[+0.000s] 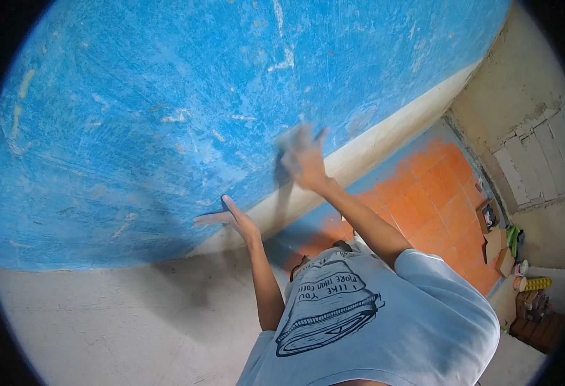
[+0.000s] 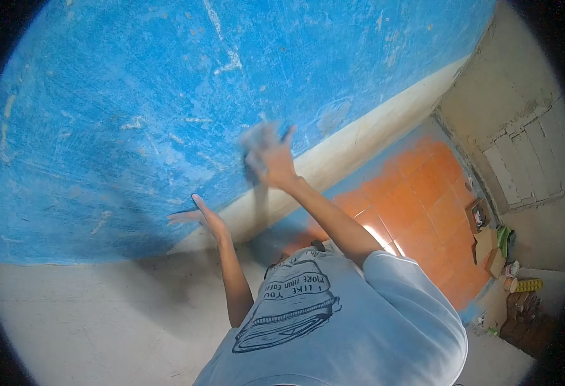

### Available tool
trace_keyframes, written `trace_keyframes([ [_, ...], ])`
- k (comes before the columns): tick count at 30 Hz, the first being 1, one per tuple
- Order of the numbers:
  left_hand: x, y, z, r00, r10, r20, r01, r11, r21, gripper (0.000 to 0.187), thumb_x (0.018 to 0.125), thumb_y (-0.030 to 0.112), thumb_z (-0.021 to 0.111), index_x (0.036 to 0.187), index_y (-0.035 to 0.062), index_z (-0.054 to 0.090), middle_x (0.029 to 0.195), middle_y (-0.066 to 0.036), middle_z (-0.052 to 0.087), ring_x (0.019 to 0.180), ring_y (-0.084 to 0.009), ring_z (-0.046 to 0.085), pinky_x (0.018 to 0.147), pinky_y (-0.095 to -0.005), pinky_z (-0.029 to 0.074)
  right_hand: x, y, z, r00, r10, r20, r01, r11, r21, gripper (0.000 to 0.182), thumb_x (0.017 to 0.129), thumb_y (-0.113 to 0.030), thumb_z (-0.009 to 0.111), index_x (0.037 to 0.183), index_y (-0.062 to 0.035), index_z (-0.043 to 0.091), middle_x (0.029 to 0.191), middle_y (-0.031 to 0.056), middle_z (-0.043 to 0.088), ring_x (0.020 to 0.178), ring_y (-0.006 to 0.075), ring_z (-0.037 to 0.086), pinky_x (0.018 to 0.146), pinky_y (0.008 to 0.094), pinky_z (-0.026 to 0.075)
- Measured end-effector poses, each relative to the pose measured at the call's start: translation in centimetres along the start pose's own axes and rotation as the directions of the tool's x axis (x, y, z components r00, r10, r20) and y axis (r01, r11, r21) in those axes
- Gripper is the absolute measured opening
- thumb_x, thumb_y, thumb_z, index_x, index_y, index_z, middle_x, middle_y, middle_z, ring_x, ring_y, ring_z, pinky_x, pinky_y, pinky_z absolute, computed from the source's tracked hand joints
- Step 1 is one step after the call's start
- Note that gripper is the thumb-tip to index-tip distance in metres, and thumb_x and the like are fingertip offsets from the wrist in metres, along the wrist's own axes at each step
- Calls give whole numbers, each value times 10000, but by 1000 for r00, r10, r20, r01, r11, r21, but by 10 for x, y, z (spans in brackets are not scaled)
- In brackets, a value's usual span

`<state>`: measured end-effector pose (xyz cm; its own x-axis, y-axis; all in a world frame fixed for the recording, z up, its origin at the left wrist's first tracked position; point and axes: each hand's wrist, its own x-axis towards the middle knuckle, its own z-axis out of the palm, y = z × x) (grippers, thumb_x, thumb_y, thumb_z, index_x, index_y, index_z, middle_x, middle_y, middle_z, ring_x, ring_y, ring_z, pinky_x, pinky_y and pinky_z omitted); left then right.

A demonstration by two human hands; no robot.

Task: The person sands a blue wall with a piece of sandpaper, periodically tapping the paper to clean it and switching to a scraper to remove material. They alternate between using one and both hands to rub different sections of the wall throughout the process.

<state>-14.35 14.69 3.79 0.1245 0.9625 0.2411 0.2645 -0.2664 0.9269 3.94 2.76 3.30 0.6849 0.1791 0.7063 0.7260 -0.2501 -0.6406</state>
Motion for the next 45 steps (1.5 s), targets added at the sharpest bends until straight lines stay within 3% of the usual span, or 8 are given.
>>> trace_keyframes([
  [5, -14, 9, -6, 998, 45, 32, -43, 997, -57, 1114, 993, 647, 487, 1563, 56, -268, 1595, -253, -357, 1518, -402, -244, 1227, -578, -42, 27, -62, -46, 512, 55, 857, 337, 905, -259, 619, 1058, -380, 423, 1557, -23, 341, 1608, 262, 296, 1508, 439, 217, 1185, 702, -2],
  [18, -5, -2, -36, 995, 67, -74, -67, 998, 1, 1032, 1012, 610, 487, 1605, 65, -158, 1643, -268, -227, 1548, -380, -152, 1250, -518, 20, 12, -22, -8, 889, 386, -248, -336, 915, 222, 638, 1055, -423, 435, 1583, -82, 324, 1636, 346, 112, 1531, 491, 86, 1132, 771, -20],
  [22, 7, -9, -44, 995, 83, -55, -82, 996, 19, 1020, 1018, 603, 479, 1605, 61, -154, 1639, -269, -233, 1549, -376, -148, 1252, -514, 21, 39, -62, -68, 342, -96, 935, 292, 956, -8, 667, 1073, -444, 386, 1577, -17, 289, 1632, 343, 138, 1542, 480, 40, 1157, 715, -55],
  [26, 6, -7, -48, 996, 88, -10, -88, 996, -10, 1010, 1031, 575, 467, 1592, 29, -170, 1630, -282, -248, 1542, -409, -143, 1251, -526, 5, 29, -22, -3, 876, 299, -379, -229, 948, 219, 538, 1060, -395, 420, 1575, -247, 374, 1624, 301, 230, 1509, 466, 230, 1158, 756, 32],
  [30, -8, -7, -34, 995, 84, 57, -83, 996, -17, 1012, 1031, 567, 479, 1592, 43, -180, 1621, -288, -266, 1531, -415, -185, 1242, -543, -18, 47, -84, -70, 297, -117, 948, 285, 958, 29, 625, 1065, -383, 412, 1589, -59, 308, 1664, 288, 121, 1556, 451, 15, 1175, 682, -66],
  [32, -15, -8, -28, 989, 112, 99, -108, 993, -46, 1021, 1027, 575, 485, 1593, 50, -183, 1613, -297, -277, 1527, -421, -201, 1234, -552, -43, 18, -37, -24, 952, -24, 306, 36, 999, -34, 602, 1060, -400, 420, 1594, -141, 320, 1644, 297, 177, 1529, 481, 116, 1164, 725, -16],
  [42, -20, -3, -24, 988, 111, 111, -105, 993, -56, 1049, 1018, 578, 505, 1587, 55, -204, 1608, -294, -293, 1514, -420, -241, 1228, -570, -42, 12, -38, 1, 886, 356, -296, -274, 919, 284, 602, 1058, -460, 419, 1605, -233, 308, 1646, 258, 222, 1535, 415, 195, 1170, 739, 19],
  [45, -19, -4, -23, 986, 105, 126, -99, 994, -52, 1041, 1018, 585, 498, 1591, 64, -197, 1610, -293, -291, 1516, -421, -235, 1229, -572, -33, 10, -70, -45, 396, -29, 918, 444, 881, -163, 675, 1080, -491, 346, 1626, -114, 221, 1689, 233, 82, 1574, 369, 16, 1194, 651, -76],
])
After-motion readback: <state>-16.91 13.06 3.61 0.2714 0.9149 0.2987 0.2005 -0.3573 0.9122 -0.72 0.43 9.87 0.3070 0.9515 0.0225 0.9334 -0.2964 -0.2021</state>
